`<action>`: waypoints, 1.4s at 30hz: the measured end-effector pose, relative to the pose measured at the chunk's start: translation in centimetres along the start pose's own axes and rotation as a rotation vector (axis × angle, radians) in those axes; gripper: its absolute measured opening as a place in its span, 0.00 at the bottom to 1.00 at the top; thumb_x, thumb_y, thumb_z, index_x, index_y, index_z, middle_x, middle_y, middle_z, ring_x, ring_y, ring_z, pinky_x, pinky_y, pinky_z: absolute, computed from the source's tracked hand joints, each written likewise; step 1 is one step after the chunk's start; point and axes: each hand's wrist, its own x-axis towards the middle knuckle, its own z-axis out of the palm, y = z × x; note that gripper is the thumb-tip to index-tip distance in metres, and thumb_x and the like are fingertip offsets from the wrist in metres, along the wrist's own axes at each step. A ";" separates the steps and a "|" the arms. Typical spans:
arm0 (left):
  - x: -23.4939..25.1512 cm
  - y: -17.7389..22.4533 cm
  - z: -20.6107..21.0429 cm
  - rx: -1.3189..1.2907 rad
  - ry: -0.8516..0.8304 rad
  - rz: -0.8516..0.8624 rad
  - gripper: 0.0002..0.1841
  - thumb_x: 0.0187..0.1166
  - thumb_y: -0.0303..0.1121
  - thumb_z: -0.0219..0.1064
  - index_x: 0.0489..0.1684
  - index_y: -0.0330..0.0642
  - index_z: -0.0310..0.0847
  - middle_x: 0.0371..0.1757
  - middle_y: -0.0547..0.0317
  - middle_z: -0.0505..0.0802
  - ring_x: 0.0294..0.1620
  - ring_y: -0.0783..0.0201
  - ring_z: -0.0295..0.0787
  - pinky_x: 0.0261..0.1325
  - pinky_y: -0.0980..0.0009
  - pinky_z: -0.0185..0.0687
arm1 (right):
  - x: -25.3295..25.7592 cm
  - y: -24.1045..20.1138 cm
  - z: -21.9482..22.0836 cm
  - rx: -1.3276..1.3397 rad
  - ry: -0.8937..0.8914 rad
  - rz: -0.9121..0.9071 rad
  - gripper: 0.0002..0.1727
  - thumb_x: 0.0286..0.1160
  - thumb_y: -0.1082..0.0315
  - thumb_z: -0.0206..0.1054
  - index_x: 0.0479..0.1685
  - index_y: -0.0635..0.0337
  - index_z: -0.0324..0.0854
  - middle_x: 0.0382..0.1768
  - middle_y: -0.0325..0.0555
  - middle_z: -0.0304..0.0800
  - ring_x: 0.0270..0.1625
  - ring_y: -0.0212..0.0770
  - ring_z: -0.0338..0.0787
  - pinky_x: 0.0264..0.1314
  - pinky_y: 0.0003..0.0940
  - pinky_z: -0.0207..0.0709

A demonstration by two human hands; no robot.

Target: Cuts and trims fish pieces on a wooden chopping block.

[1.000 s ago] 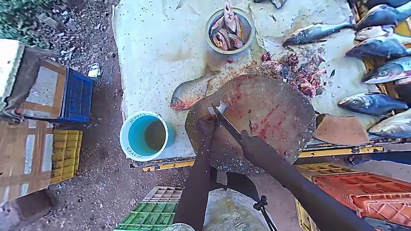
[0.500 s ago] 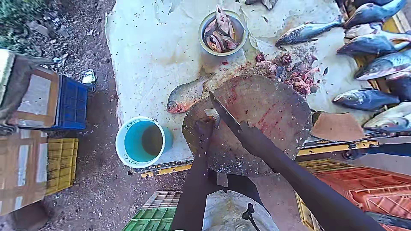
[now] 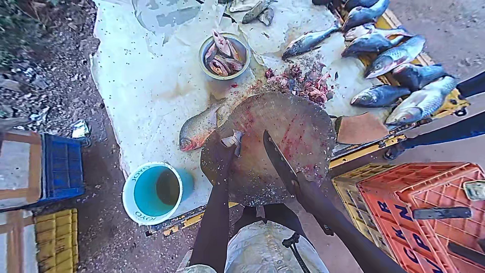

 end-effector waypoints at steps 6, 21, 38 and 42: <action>-4.3 0.0 -0.1 0.559 -0.194 0.895 0.21 0.83 0.32 0.59 0.74 0.50 0.82 0.70 0.53 0.87 0.73 0.48 0.81 0.69 0.49 0.76 | 0.9 2.1 5.0 0.151 0.134 0.106 0.25 0.96 0.58 0.45 0.79 0.68 0.62 0.39 0.61 0.89 0.41 0.58 0.94 0.48 0.55 0.86; -7.3 -1.5 0.5 -0.138 -0.110 -0.039 0.09 0.75 0.38 0.77 0.47 0.46 0.92 0.44 0.55 0.96 0.44 0.58 0.93 0.53 0.51 0.87 | 9.0 -11.5 4.8 -0.101 0.203 -0.297 0.18 0.96 0.55 0.47 0.70 0.56 0.67 0.31 0.55 0.88 0.39 0.62 0.94 0.39 0.58 0.87; -8.0 -2.5 1.0 -0.181 -0.103 -0.017 0.07 0.74 0.37 0.78 0.43 0.47 0.94 0.41 0.58 0.97 0.42 0.62 0.93 0.53 0.54 0.88 | 1.2 -5.6 6.2 -0.164 -0.034 -0.026 0.23 0.97 0.56 0.43 0.77 0.64 0.64 0.45 0.64 0.90 0.54 0.65 0.93 0.57 0.59 0.84; -6.4 -2.3 1.3 -0.152 -0.074 -0.024 0.07 0.74 0.38 0.79 0.42 0.49 0.95 0.40 0.61 0.97 0.40 0.65 0.94 0.51 0.57 0.88 | 5.9 -8.6 3.5 -0.058 0.150 -0.166 0.19 0.96 0.55 0.46 0.71 0.59 0.65 0.32 0.57 0.88 0.40 0.61 0.94 0.42 0.58 0.87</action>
